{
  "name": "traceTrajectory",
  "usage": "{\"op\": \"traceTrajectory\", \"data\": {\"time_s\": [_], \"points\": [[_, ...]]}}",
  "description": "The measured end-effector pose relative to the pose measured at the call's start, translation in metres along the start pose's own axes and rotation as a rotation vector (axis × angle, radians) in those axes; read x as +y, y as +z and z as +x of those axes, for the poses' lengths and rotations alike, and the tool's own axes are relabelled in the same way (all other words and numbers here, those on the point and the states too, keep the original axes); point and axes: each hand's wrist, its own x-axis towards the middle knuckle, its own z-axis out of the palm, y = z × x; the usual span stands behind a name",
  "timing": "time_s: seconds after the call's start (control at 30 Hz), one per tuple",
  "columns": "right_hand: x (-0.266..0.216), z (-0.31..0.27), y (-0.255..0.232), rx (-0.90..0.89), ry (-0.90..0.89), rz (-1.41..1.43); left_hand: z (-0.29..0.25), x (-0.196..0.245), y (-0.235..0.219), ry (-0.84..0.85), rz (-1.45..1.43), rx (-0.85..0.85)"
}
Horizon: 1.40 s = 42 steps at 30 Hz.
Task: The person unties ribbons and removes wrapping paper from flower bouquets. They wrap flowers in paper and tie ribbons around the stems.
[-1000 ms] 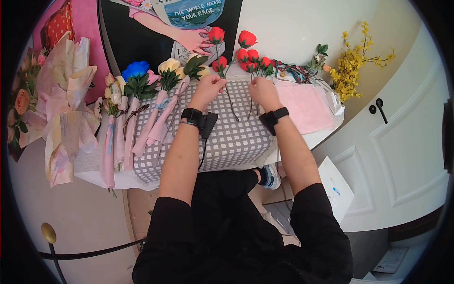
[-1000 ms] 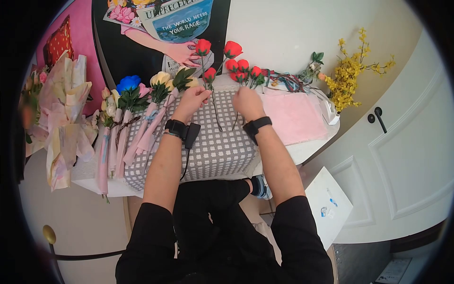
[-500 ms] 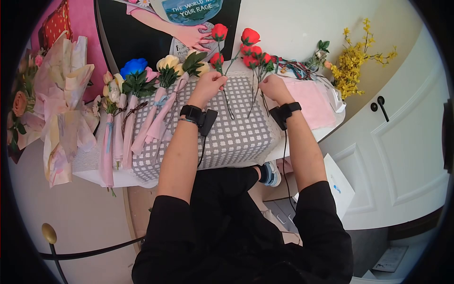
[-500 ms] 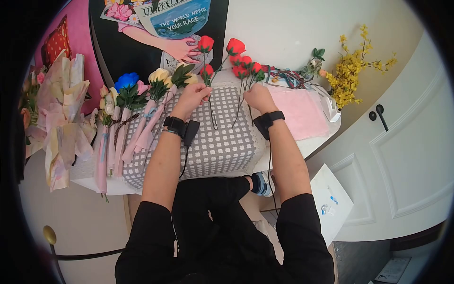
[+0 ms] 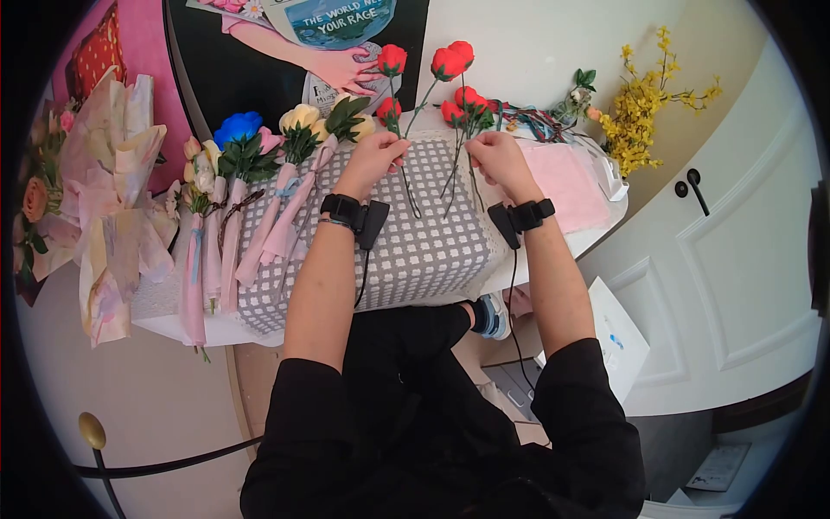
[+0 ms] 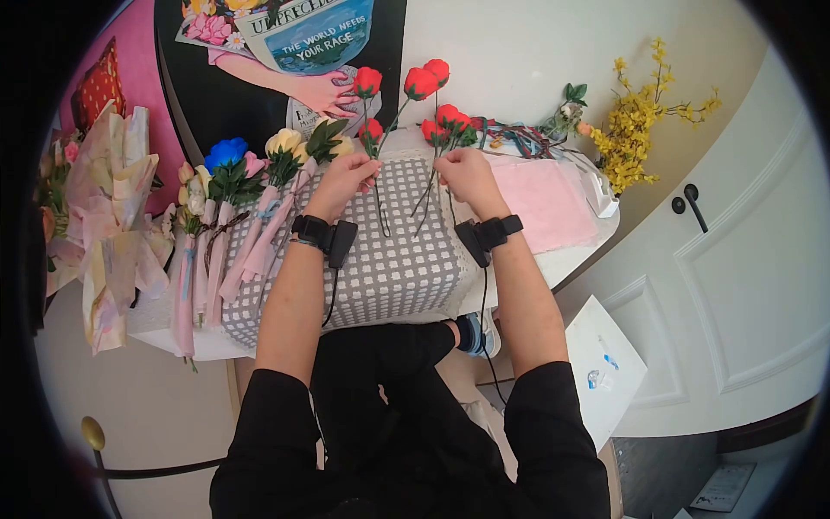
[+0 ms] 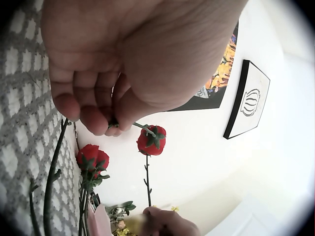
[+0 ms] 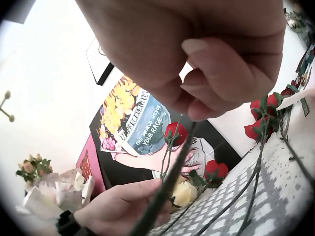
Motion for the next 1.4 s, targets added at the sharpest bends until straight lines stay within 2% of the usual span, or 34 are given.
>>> {"op": "traceTrajectory", "data": {"time_s": [0.1,0.2,0.27,0.3,0.33,0.37,0.43,0.53,0.6,0.73,0.8,0.9,0.93,1.0,1.13,1.2,1.3,1.4], "points": [[-0.008,-0.010,0.015,-0.026,-0.034,0.064,-0.001,0.004,0.001,0.019,-0.102,-0.068],[-0.015,-0.021,0.031,-0.125,-0.004,0.154,-0.006,0.009,0.004,0.043,-0.189,-0.089],[-0.020,-0.026,0.039,-0.203,0.013,0.248,-0.007,0.012,0.005,0.031,-0.240,-0.175],[-0.015,-0.022,0.043,-0.183,0.007,0.371,-0.008,0.013,0.006,0.030,-0.237,-0.176],[-0.014,-0.021,0.045,-0.182,0.006,0.373,-0.009,0.014,0.007,0.037,-0.288,-0.214],[-0.014,-0.020,0.047,-0.116,-0.008,0.459,-0.009,0.014,0.008,0.044,-0.340,-0.251],[-0.015,-0.020,0.048,-0.049,-0.024,0.545,-0.009,0.015,0.006,0.065,-0.342,-0.216],[-0.021,-0.028,0.048,-0.038,-0.045,0.400,-0.006,0.014,0.005,0.077,-0.286,-0.162],[-0.025,-0.034,0.050,0.009,-0.111,0.183,-0.006,0.013,0.006,0.062,-0.228,-0.141],[-0.033,-0.040,0.048,0.037,-0.170,0.114,-0.006,0.012,0.009,0.081,-0.159,-0.126],[-0.034,-0.039,0.047,0.063,-0.292,-0.195,-0.007,0.014,0.010,0.090,-0.119,-0.127],[-0.034,-0.039,0.048,0.051,-0.318,-0.324,-0.011,0.020,0.012,0.076,-0.007,-0.128],[-0.029,-0.035,0.050,0.050,-0.320,-0.325,-0.013,0.022,0.012,0.078,-0.035,-0.128],[-0.021,-0.028,0.055,-0.064,-0.167,-0.035,-0.014,0.023,0.013,0.080,-0.063,-0.127],[-0.023,-0.025,0.054,-0.168,-0.052,0.025,-0.012,0.019,0.011,0.065,-0.109,-0.163],[-0.024,-0.023,0.051,-0.275,0.026,0.169,-0.011,0.017,0.011,0.052,-0.154,-0.175],[-0.025,-0.024,0.052,-0.310,-0.037,0.076,-0.011,0.016,0.010,0.018,-0.216,-0.203],[-0.031,-0.029,0.046,-0.317,-0.026,0.007,-0.012,0.015,0.012,0.021,-0.227,-0.207]]}}
